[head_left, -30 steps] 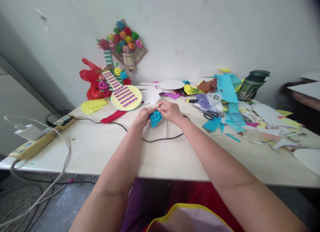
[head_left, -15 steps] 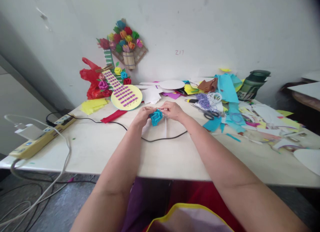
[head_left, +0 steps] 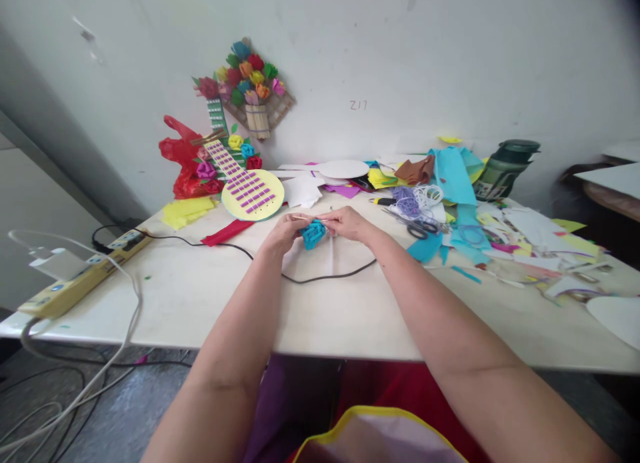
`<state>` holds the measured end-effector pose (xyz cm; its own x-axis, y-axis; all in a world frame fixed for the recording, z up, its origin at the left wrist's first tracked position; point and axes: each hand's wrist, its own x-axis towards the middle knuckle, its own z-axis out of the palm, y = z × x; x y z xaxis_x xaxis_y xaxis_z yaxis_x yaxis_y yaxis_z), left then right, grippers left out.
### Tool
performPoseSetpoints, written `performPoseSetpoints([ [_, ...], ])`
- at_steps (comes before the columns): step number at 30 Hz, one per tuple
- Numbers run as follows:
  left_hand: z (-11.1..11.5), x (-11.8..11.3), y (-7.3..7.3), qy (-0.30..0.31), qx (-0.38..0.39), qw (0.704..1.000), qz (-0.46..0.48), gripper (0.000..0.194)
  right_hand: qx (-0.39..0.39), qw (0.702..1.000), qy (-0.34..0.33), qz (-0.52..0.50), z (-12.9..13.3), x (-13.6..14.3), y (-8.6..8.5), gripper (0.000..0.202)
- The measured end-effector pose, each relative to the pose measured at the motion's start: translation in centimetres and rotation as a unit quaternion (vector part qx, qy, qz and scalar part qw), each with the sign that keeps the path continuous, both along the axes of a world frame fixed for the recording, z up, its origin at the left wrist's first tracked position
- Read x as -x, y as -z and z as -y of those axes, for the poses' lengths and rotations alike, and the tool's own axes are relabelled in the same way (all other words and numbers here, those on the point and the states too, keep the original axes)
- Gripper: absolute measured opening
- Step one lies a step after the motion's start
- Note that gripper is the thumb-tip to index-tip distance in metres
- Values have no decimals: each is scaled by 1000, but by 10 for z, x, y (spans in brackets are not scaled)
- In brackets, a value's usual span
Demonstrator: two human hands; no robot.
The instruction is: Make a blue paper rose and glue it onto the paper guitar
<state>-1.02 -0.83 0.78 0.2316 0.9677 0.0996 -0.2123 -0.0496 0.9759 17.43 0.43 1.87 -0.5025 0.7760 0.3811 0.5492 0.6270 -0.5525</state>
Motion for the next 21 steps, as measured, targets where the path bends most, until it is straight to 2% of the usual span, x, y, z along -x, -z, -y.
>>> performPoseSetpoints([
  [10,0,-1,-1,10,42,999,1,16,-56,989,86,109,15,3,-15,29],
  [21,2,-4,-2,-10,57,998,4,17,-116,975,84,168,16,3,-15,33],
])
